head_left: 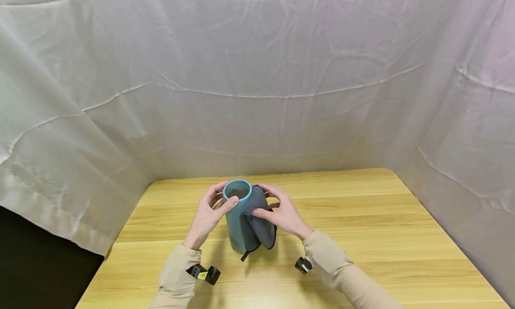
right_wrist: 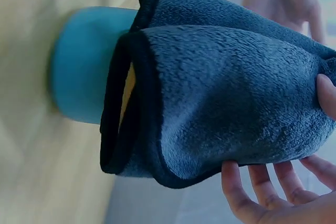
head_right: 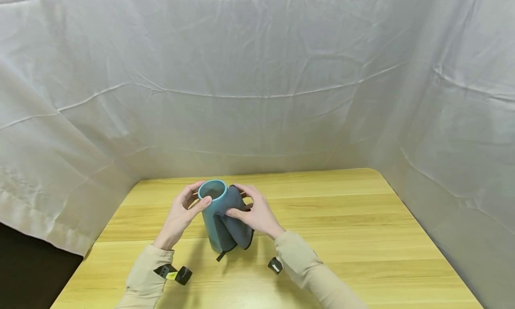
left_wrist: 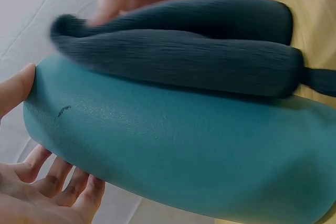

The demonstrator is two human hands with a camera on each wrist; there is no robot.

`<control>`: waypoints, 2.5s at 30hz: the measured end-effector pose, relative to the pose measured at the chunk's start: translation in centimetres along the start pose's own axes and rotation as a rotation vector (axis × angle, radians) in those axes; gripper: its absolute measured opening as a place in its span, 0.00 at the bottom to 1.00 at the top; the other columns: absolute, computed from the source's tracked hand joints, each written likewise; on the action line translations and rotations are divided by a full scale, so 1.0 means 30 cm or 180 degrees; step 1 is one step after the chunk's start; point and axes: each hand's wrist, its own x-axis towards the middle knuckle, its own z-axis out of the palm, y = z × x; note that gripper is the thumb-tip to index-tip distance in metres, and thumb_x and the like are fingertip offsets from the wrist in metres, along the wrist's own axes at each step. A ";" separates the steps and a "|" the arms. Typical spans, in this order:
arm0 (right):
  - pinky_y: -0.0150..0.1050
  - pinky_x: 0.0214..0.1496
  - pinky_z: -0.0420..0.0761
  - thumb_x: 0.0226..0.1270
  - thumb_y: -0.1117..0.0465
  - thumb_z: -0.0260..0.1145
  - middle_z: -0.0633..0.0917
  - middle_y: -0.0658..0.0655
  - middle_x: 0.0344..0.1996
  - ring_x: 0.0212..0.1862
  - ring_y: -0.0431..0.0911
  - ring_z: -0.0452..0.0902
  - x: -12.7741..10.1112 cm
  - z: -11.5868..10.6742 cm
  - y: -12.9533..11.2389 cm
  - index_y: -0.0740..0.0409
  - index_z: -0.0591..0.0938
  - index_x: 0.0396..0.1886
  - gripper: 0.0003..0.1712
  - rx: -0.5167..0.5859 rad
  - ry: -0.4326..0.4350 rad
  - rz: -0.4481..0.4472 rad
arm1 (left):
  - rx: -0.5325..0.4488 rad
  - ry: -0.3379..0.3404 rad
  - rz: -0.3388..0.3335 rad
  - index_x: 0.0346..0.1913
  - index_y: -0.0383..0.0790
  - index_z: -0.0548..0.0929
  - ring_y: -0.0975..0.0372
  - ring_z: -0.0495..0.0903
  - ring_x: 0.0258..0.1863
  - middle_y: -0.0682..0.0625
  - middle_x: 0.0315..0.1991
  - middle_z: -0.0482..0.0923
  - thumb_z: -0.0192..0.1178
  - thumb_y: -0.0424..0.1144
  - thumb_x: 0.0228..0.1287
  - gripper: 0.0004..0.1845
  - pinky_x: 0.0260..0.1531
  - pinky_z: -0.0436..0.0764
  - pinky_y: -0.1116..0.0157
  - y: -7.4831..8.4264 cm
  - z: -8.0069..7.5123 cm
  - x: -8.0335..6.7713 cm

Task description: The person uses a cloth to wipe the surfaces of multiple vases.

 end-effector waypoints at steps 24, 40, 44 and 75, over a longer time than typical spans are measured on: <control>0.51 0.54 0.87 0.59 0.62 0.77 0.78 0.63 0.59 0.58 0.56 0.75 -0.057 0.011 0.087 0.58 0.74 0.70 0.38 -0.0266 -0.0226 0.0099 | 0.0021 -0.0005 -0.0008 0.70 0.41 0.71 0.50 0.73 0.66 0.41 0.65 0.72 0.66 0.34 0.66 0.30 0.75 0.67 0.49 -0.003 0.005 -0.001; 0.49 0.54 0.85 0.59 0.62 0.76 0.79 0.61 0.57 0.58 0.54 0.76 -0.041 0.012 0.042 0.56 0.74 0.70 0.38 -0.0035 -0.0045 0.0134 | 0.0002 0.0023 -0.0012 0.69 0.41 0.72 0.52 0.74 0.65 0.43 0.65 0.73 0.66 0.33 0.66 0.29 0.74 0.68 0.51 -0.005 0.008 0.001; 0.46 0.51 0.85 0.59 0.62 0.76 0.80 0.61 0.54 0.56 0.54 0.77 -0.014 0.004 -0.001 0.54 0.75 0.69 0.37 -0.0040 0.0062 -0.0038 | 0.0003 0.0026 -0.0004 0.69 0.41 0.72 0.52 0.74 0.65 0.43 0.65 0.73 0.66 0.33 0.65 0.29 0.74 0.68 0.51 -0.005 0.008 0.001; 0.45 0.53 0.86 0.58 0.61 0.77 0.80 0.61 0.56 0.58 0.55 0.77 -0.070 0.026 0.092 0.57 0.75 0.69 0.38 -0.0058 -0.0024 0.0152 | 0.0021 0.0004 0.0019 0.70 0.41 0.71 0.49 0.73 0.66 0.42 0.65 0.73 0.66 0.33 0.66 0.30 0.74 0.69 0.51 0.001 0.007 -0.002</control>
